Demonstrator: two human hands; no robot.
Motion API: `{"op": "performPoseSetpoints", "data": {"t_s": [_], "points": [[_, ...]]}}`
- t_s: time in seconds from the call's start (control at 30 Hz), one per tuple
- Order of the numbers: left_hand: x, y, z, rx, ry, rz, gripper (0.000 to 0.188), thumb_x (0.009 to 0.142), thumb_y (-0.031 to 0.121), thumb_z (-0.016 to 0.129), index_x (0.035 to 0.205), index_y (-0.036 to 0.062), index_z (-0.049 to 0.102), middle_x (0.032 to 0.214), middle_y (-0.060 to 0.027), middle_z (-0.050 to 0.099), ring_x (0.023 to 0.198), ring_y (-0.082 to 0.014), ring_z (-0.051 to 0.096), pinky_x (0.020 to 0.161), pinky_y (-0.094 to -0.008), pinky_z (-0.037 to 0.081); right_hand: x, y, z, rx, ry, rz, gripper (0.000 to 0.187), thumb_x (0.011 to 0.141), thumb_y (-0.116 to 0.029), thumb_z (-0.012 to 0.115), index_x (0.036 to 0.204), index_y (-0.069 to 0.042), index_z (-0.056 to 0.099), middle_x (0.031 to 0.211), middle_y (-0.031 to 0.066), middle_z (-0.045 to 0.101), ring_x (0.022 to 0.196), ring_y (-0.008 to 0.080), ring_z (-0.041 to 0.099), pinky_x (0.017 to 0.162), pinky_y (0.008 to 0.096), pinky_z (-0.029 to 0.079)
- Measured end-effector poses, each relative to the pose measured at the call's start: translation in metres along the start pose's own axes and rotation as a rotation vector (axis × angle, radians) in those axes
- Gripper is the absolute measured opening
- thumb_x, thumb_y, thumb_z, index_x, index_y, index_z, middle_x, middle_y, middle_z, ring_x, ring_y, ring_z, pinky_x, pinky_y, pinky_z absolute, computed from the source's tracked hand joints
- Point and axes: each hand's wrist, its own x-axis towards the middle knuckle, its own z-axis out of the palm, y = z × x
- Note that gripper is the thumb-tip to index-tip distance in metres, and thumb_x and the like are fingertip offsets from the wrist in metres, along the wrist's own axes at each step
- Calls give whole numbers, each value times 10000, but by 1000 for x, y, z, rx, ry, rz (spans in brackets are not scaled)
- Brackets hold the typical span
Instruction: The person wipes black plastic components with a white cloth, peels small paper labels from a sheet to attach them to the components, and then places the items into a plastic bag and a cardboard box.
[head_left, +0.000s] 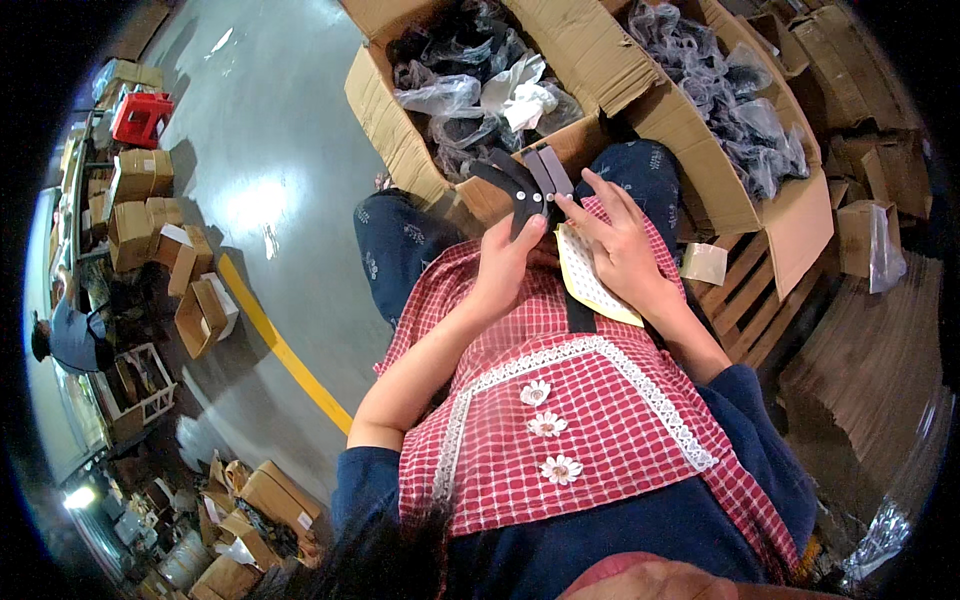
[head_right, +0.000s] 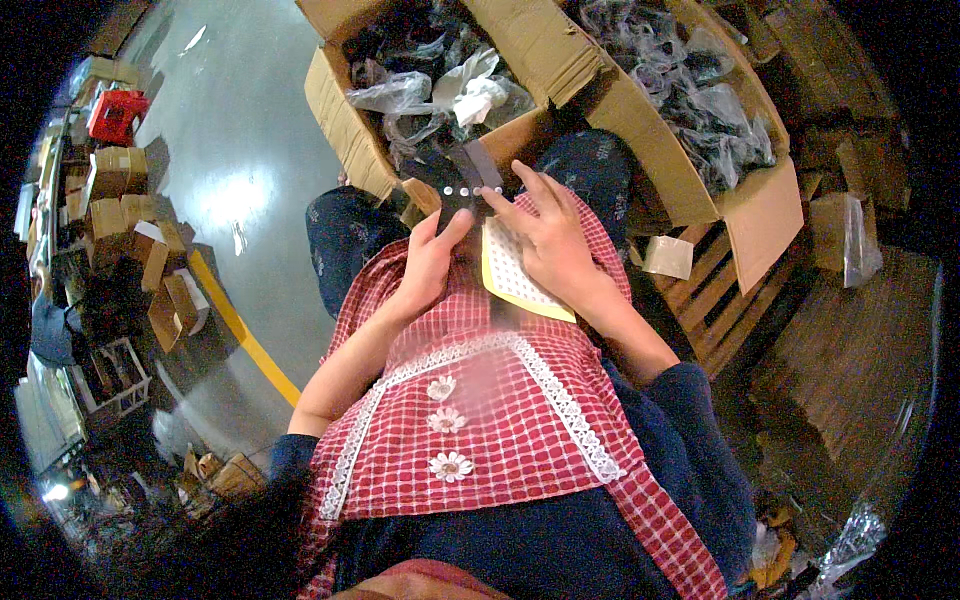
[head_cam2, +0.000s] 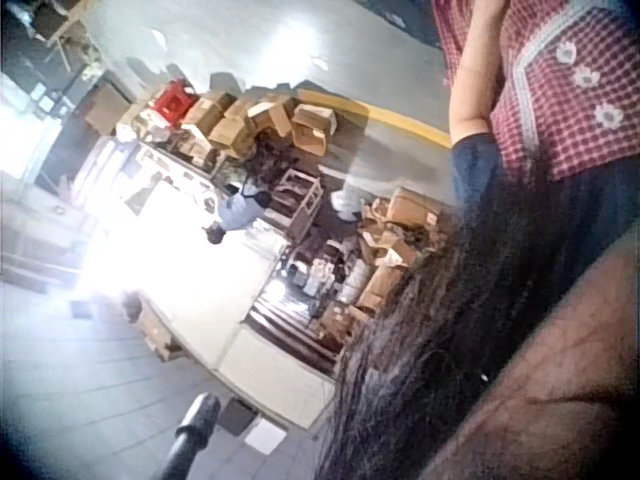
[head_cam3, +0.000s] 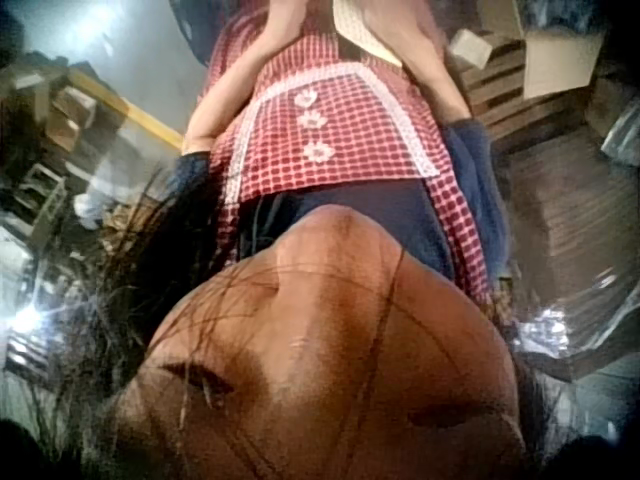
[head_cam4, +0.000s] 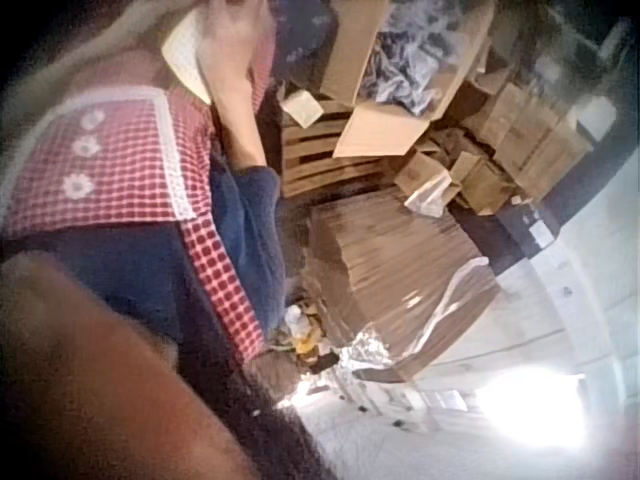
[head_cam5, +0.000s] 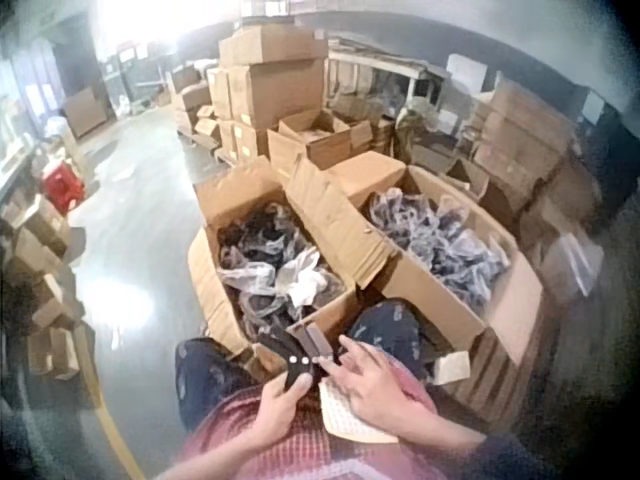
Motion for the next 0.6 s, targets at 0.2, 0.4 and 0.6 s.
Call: {"op": "performPoseSetpoints", "data": {"t_s": [0.2, 0.4, 0.6], "points": [[0, 3, 2, 17, -8, 1, 324, 1042, 259, 533, 1216, -11, 573, 1072, -103, 673, 890, -194, 696, 740, -332, 587, -8, 12, 1, 15, 2, 13, 462, 902, -114, 605, 1365, -118, 600, 1260, 220, 631, 1106, 352, 636, 1020, 457, 450], [-6, 14, 4, -79, 47, -86, 287, 1055, 201, 493, 1251, -7, 514, 1043, -106, 660, 883, -237, 700, 741, -344, 591, -17, 11, -12, 380, -442, 431, 844, 795, -428, 787, 1457, -35, 442, 1212, 255, 647, 1091, 371, 662, 969, 413, 496], [9, 17, -11, 248, 269, 366, 254, 1048, 226, 543, 1133, -7, 597, 953, -34, 657, 806, -92, 616, 688, -270, 539, 43, 100, 21, 513, 26, 519, 465, 860, -170, 738, 1270, -12, 584, 1064, 100, 688, 973, 181, 656, 876, 332, 508]]}}
